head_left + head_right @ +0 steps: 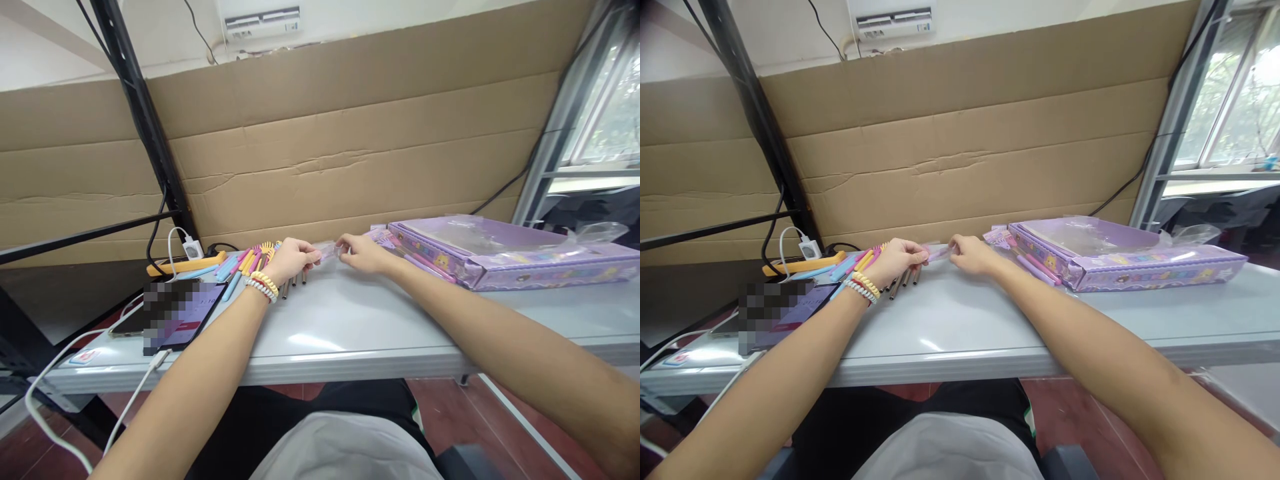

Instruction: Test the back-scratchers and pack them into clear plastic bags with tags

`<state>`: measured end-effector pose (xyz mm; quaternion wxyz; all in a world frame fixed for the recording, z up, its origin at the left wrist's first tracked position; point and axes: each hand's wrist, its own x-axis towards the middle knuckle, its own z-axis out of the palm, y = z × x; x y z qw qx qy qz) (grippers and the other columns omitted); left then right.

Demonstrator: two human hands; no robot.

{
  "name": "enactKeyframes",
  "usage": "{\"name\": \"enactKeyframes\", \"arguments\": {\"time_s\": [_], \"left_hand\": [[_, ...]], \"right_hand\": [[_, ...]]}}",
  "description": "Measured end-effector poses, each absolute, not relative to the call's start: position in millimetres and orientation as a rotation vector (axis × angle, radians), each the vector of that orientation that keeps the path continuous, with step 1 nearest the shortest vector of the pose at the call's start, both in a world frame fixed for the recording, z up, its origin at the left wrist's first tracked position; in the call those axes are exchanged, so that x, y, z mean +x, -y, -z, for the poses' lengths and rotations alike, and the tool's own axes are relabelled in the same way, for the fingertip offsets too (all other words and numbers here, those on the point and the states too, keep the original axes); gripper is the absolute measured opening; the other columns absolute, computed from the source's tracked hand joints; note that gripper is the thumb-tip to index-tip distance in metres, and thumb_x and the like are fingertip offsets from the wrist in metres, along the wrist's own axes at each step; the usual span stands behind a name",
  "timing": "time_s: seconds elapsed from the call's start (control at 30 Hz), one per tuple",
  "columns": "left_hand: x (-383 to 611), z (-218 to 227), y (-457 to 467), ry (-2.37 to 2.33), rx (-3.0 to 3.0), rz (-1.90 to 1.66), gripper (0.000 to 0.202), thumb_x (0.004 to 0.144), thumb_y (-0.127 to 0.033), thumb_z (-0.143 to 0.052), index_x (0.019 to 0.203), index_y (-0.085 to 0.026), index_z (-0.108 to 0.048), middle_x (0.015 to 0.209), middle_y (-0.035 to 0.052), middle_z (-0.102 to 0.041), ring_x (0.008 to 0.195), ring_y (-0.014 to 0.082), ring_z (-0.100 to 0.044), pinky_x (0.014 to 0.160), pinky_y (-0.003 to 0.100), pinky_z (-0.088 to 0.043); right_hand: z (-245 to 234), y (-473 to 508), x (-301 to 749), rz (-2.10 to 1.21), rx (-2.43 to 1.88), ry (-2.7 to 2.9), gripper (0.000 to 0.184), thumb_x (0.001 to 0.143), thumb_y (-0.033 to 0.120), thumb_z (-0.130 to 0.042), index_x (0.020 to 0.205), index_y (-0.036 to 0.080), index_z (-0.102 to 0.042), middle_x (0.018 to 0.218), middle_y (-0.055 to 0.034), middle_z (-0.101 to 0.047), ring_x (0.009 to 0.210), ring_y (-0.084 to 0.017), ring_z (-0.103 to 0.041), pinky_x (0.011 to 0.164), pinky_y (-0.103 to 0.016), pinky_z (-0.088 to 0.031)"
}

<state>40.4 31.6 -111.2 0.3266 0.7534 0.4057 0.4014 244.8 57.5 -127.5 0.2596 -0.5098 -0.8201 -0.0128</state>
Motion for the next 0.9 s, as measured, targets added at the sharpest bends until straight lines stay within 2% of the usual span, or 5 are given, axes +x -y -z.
{"name": "enactKeyframes", "arguments": {"time_s": [0.07, 0.27, 0.57, 0.73, 0.9], "left_hand": [[40.8, 111.3, -29.5, -1.038, 1.996, -0.993, 0.020, 0.068, -0.030, -0.064, 0.061, -0.012, -0.063, 0.051, -0.0003, -0.053, 0.045, 0.0076, -0.044, 0.047, 0.023, -0.035], [43.9, 109.8, -21.8, -0.942, 2.054, -0.932, 0.023, 0.067, -0.034, -0.068, 0.070, -0.012, -0.065, 0.054, -0.0014, -0.054, 0.049, 0.0083, -0.047, 0.050, 0.023, -0.036], [44.2, 110.8, -18.3, -0.901, 2.137, -0.785, 0.047, 0.068, -0.045, -0.069, 0.102, -0.014, -0.064, 0.055, -0.0034, -0.053, 0.048, 0.0082, -0.046, 0.045, 0.021, -0.036], [47.8, 116.3, -20.3, -0.897, 2.119, -0.818, 0.044, 0.068, -0.044, -0.069, 0.100, -0.015, -0.064, 0.055, -0.0039, -0.053, 0.051, 0.0084, -0.048, 0.047, 0.021, -0.039], [52.9, 120.9, -21.9, -0.853, 2.054, -0.832, 0.038, 0.064, -0.039, -0.072, 0.087, -0.010, -0.065, 0.060, -0.0016, -0.056, 0.051, 0.0077, -0.049, 0.050, 0.023, -0.040]], "right_hand": [[130.7, -55.3, 243.5, 0.160, -1.223, 2.340, 0.037, 0.075, 0.016, -0.058, 0.111, 0.015, -0.054, 0.099, -0.0064, -0.062, 0.086, -0.018, -0.058, 0.070, -0.023, -0.039], [135.3, -46.0, 228.5, 0.485, -1.243, 2.458, 0.027, 0.089, 0.035, -0.050, 0.110, 0.021, -0.059, 0.097, -0.0076, -0.058, 0.089, -0.020, -0.055, 0.065, -0.024, -0.034], [133.8, -44.9, 225.5, 0.650, -1.273, 2.476, 0.025, 0.090, 0.028, -0.047, 0.107, 0.018, -0.063, 0.094, -0.0101, -0.057, 0.088, -0.022, -0.055, 0.063, -0.025, -0.032], [135.4, -46.4, 225.6, 0.602, -1.289, 2.479, 0.022, 0.087, 0.025, -0.050, 0.101, 0.017, -0.065, 0.104, -0.0107, -0.058, 0.091, -0.022, -0.057, 0.065, -0.026, -0.035], [136.5, -45.4, 224.9, 0.489, -1.300, 2.470, 0.022, 0.083, 0.036, -0.056, 0.092, 0.017, -0.064, 0.095, -0.0083, -0.062, 0.087, -0.021, -0.058, 0.063, -0.025, -0.035]]}}
